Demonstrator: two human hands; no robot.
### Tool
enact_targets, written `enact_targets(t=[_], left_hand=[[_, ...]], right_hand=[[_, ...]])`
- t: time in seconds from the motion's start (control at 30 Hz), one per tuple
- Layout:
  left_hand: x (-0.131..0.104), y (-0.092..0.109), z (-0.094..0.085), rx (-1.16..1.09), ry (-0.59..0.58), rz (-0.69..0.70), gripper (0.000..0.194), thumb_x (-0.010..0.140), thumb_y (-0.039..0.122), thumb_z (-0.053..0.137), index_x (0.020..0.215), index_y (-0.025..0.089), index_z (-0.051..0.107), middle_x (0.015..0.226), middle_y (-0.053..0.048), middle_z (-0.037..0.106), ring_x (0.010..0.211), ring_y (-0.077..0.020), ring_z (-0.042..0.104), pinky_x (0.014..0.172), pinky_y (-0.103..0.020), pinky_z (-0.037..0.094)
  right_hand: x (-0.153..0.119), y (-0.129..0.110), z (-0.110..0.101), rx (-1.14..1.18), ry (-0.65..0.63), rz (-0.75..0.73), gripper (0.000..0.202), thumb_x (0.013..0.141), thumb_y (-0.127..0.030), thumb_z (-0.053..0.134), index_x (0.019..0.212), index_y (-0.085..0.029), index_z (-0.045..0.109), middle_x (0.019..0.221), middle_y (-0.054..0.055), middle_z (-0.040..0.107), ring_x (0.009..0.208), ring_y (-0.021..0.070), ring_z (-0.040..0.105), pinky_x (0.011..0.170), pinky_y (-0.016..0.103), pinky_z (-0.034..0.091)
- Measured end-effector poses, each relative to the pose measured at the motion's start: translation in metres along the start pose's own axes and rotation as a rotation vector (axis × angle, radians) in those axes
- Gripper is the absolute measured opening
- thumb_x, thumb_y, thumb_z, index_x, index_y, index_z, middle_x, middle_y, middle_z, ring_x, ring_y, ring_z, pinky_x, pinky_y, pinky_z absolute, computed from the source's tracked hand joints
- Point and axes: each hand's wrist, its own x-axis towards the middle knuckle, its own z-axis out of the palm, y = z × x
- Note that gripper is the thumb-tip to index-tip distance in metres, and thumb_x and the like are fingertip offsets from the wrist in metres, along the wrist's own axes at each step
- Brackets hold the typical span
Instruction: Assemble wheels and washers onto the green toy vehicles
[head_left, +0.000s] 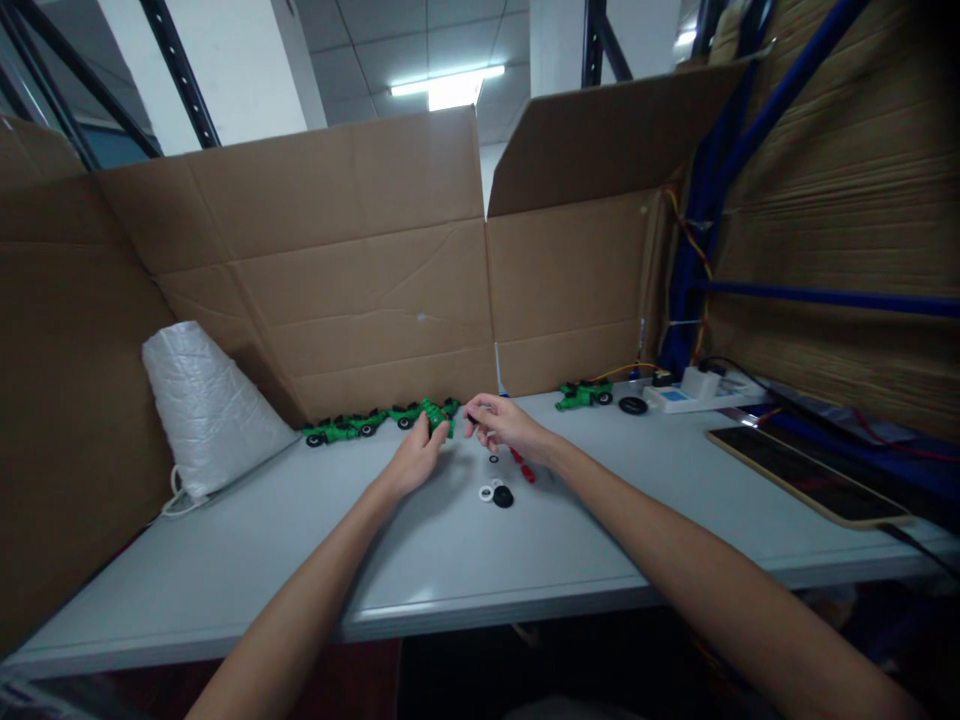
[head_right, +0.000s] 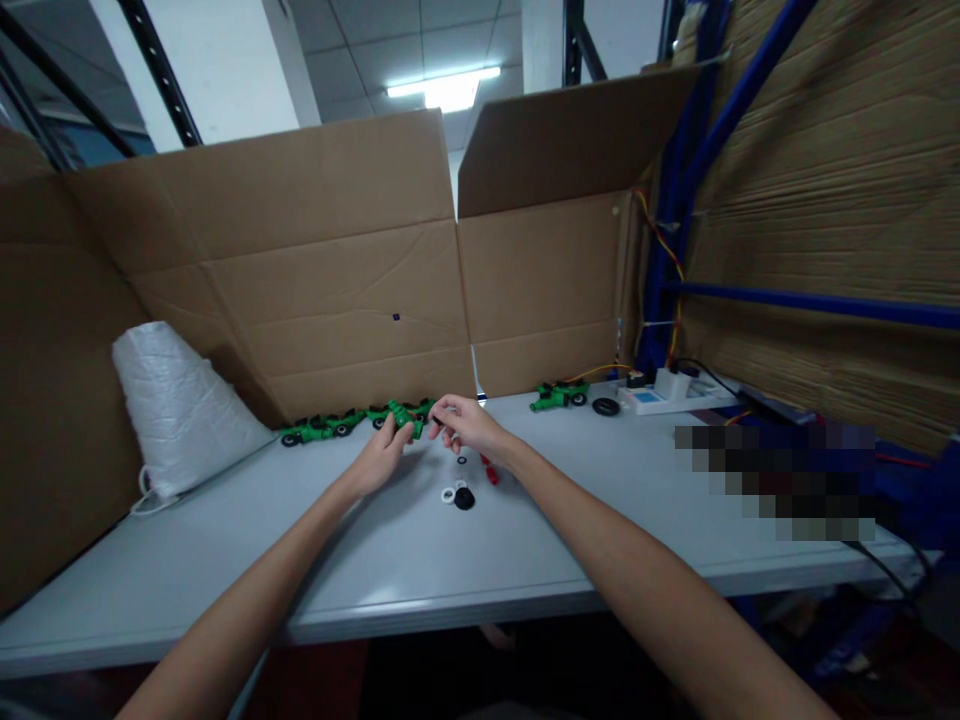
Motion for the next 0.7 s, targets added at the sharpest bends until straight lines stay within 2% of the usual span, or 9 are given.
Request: enact_targets(t=[0.1, 0.2, 0.27, 0.33, 0.4, 0.5, 0.63, 0.7], left_hand=[[0.003, -0.003, 0.004, -0.124, -0.002, -0.015, 0.042, 0.102, 0.059, 0.042, 0.103, 0.019, 0.056, 0.092, -0.005, 0.067, 0.077, -0.0183, 0.062, 0.073, -0.032, 0.048], [0.004, 0.002, 0.008, -0.350, -0.061, -0.014, 0.047, 0.097, 0.062, 0.053, 0.115, 0.018, 0.055, 0.091, -0.004, 0.067, 0.060, -0.0126, 0.059, 0.059, -0.028, 0.048], [0.004, 0.008, 0.008, -0.508, -0.108, -0.023, 0.054, 0.092, 0.063, 0.062, 0.121, 0.018, 0.054, 0.092, -0.004, 0.068, 0.058, -0.0125, 0.061, 0.057, -0.027, 0.050], [0.005, 0.012, 0.006, -0.604, -0.125, -0.041, 0.055, 0.086, 0.062, 0.070, 0.117, 0.017, 0.059, 0.089, -0.005, 0.071, 0.065, -0.0157, 0.066, 0.061, -0.028, 0.053], [0.006, 0.014, 0.003, -0.606, -0.087, -0.056, 0.052, 0.081, 0.060, 0.077, 0.105, 0.015, 0.067, 0.083, -0.007, 0.073, 0.071, -0.0191, 0.068, 0.065, -0.030, 0.053], [0.008, 0.013, -0.003, -0.503, 0.024, -0.080, 0.046, 0.076, 0.057, 0.082, 0.089, 0.013, 0.075, 0.080, -0.008, 0.074, 0.071, -0.0203, 0.066, 0.062, -0.030, 0.049], [0.008, 0.010, -0.005, -0.573, 0.014, -0.095, 0.055, 0.076, 0.054, 0.083, 0.114, 0.014, 0.078, 0.105, -0.012, 0.077, 0.078, -0.0200, 0.067, 0.063, -0.029, 0.048], [0.008, 0.009, -0.005, -0.604, -0.001, -0.103, 0.059, 0.077, 0.054, 0.083, 0.120, 0.014, 0.076, 0.106, -0.013, 0.076, 0.079, -0.0194, 0.066, 0.062, -0.028, 0.047]], right_hand=[[-0.001, -0.002, 0.001, 0.037, 0.030, -0.022, 0.046, 0.086, -0.065, 0.069, 0.097, -0.021, 0.059, 0.087, 0.005, 0.070, 0.058, 0.0107, 0.057, 0.041, 0.018, 0.042], [-0.001, -0.003, 0.003, 0.067, 0.040, -0.051, 0.045, 0.084, -0.064, 0.071, 0.093, -0.020, 0.063, 0.090, 0.003, 0.065, 0.062, 0.0097, 0.054, 0.042, 0.017, 0.038], [0.000, -0.001, 0.004, 0.072, 0.048, -0.068, 0.046, 0.082, -0.063, 0.074, 0.091, -0.019, 0.066, 0.084, 0.001, 0.062, 0.060, 0.0089, 0.050, 0.043, 0.017, 0.035], [0.003, 0.002, 0.003, 0.066, 0.065, -0.086, 0.046, 0.081, -0.063, 0.075, 0.091, -0.019, 0.067, 0.078, 0.000, 0.059, 0.059, 0.0089, 0.049, 0.045, 0.019, 0.036], [0.005, 0.005, 0.003, 0.066, 0.091, -0.104, 0.047, 0.080, -0.064, 0.076, 0.093, -0.019, 0.068, 0.077, 0.000, 0.060, 0.059, 0.0093, 0.051, 0.049, 0.021, 0.039], [0.006, 0.007, 0.002, 0.106, 0.127, -0.108, 0.049, 0.076, -0.063, 0.080, 0.094, -0.019, 0.067, 0.083, 0.002, 0.066, 0.063, 0.0102, 0.056, 0.054, 0.023, 0.045], [0.004, 0.007, 0.003, 0.188, 0.125, -0.094, 0.049, 0.073, -0.060, 0.084, 0.093, -0.019, 0.066, 0.089, 0.004, 0.068, 0.071, 0.0122, 0.062, 0.063, 0.025, 0.052], [0.003, 0.007, 0.003, 0.218, 0.117, -0.078, 0.048, 0.072, -0.058, 0.086, 0.093, -0.019, 0.067, 0.090, 0.004, 0.068, 0.073, 0.0136, 0.064, 0.067, 0.027, 0.055]])
